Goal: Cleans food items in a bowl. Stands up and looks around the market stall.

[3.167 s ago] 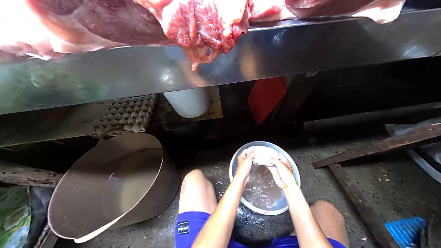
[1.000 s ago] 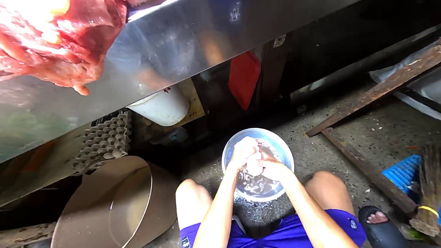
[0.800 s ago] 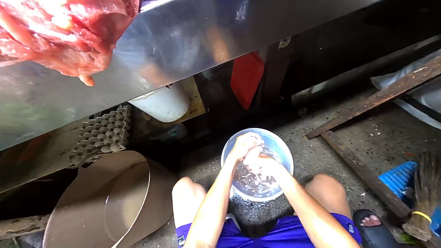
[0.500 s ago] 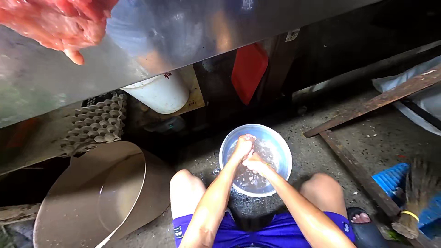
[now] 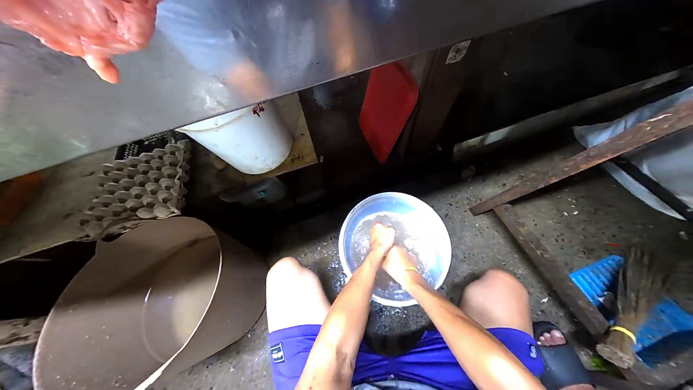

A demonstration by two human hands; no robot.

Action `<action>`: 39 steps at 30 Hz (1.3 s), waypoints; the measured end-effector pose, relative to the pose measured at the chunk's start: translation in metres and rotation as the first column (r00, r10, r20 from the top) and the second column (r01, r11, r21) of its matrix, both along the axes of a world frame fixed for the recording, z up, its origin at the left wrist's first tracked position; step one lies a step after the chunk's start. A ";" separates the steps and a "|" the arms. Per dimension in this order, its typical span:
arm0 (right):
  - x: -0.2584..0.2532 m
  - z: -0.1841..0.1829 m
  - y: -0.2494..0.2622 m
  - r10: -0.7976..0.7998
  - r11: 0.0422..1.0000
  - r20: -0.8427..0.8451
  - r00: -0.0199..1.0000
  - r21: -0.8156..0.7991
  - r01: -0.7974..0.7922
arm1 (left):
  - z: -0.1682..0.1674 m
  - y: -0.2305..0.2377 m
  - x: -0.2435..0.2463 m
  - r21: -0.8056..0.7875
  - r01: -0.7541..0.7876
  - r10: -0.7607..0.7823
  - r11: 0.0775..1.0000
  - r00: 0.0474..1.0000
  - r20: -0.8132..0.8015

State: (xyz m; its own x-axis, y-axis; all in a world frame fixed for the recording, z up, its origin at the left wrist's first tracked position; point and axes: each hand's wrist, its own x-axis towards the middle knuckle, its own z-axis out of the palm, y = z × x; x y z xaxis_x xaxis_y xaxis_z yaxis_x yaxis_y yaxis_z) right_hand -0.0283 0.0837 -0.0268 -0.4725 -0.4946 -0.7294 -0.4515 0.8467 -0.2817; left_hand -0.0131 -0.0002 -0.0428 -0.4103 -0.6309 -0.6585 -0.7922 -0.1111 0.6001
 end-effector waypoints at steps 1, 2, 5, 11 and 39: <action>-0.002 -0.002 0.004 -0.039 0.995 0.040 0.998 -0.091 0.043 | 0.001 0.001 0.000 0.002 -0.008 0.008 1.000 0.998 -0.069; -0.006 -0.002 0.009 -0.095 0.970 0.130 0.987 -0.210 0.121 | 0.003 0.002 0.000 0.009 -0.022 0.023 1.000 0.983 -0.184; -0.014 0.012 0.026 -0.335 0.821 0.531 0.779 -0.242 0.518 | 0.025 0.002 0.007 0.144 0.019 0.058 0.989 0.857 -0.512; -0.057 0.012 0.070 0.080 0.796 0.997 0.024 -0.078 0.600 | 0.067 -0.008 0.075 -0.723 0.315 -0.737 0.614 0.556 -0.384; -0.068 0.047 -0.003 0.723 0.470 -0.457 0.517 -0.223 -0.854 | 0.053 0.039 0.070 0.820 -0.052 0.472 0.570 0.837 -0.275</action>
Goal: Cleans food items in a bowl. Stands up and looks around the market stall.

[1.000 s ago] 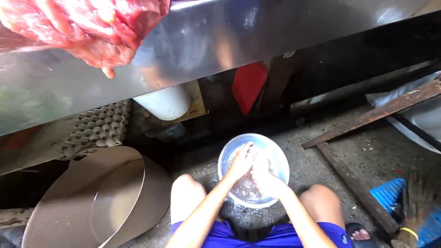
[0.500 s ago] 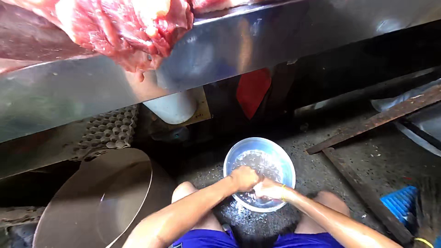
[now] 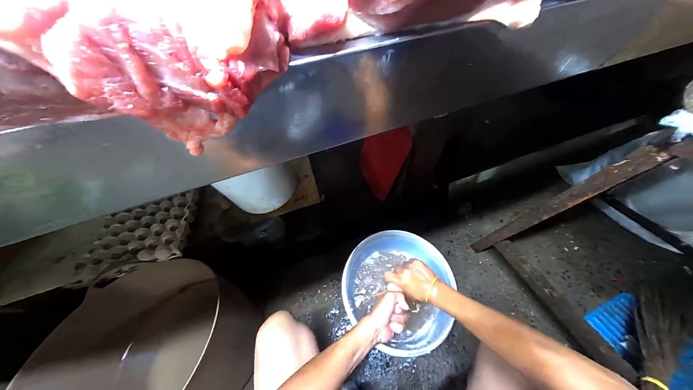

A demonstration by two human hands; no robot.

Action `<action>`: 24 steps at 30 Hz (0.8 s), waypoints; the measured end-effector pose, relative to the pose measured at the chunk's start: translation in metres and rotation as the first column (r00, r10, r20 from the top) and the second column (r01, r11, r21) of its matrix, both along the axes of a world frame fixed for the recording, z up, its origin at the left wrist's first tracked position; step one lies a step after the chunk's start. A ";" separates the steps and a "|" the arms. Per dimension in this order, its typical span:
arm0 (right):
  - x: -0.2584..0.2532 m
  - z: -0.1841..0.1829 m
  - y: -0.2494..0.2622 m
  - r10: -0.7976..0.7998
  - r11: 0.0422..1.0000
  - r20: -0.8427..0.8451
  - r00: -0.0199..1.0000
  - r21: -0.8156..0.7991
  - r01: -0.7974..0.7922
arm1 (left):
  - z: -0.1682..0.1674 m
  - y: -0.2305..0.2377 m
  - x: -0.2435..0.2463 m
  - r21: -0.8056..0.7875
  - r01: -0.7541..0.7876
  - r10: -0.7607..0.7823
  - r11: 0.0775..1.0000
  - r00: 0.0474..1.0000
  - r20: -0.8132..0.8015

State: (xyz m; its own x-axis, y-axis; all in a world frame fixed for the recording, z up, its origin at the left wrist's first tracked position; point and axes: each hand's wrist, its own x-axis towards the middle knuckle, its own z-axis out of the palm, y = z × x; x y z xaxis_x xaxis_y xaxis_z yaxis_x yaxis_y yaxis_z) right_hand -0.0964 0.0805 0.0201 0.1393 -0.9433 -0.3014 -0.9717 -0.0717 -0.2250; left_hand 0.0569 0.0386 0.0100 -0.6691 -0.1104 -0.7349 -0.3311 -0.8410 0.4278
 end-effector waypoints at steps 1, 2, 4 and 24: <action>0.000 -0.005 0.005 0.021 1.000 0.004 1.000 -0.001 -0.021 | -0.005 0.005 0.002 0.057 -0.003 0.004 0.998 1.000 -0.017; 0.000 -0.013 0.011 0.022 0.999 0.008 1.000 -0.036 -0.022 | -0.009 0.010 0.003 0.074 0.006 -0.005 0.997 1.000 -0.017; 0.001 -0.028 0.023 -0.079 0.983 0.017 0.997 -0.163 0.081 | -0.013 0.015 -0.001 -0.050 0.038 -0.035 0.998 0.997 0.065; -0.121 -0.045 0.021 -0.880 0.454 0.233 0.413 0.159 0.877 | 0.022 -0.024 0.034 -0.548 -0.309 0.361 0.777 0.932 -0.013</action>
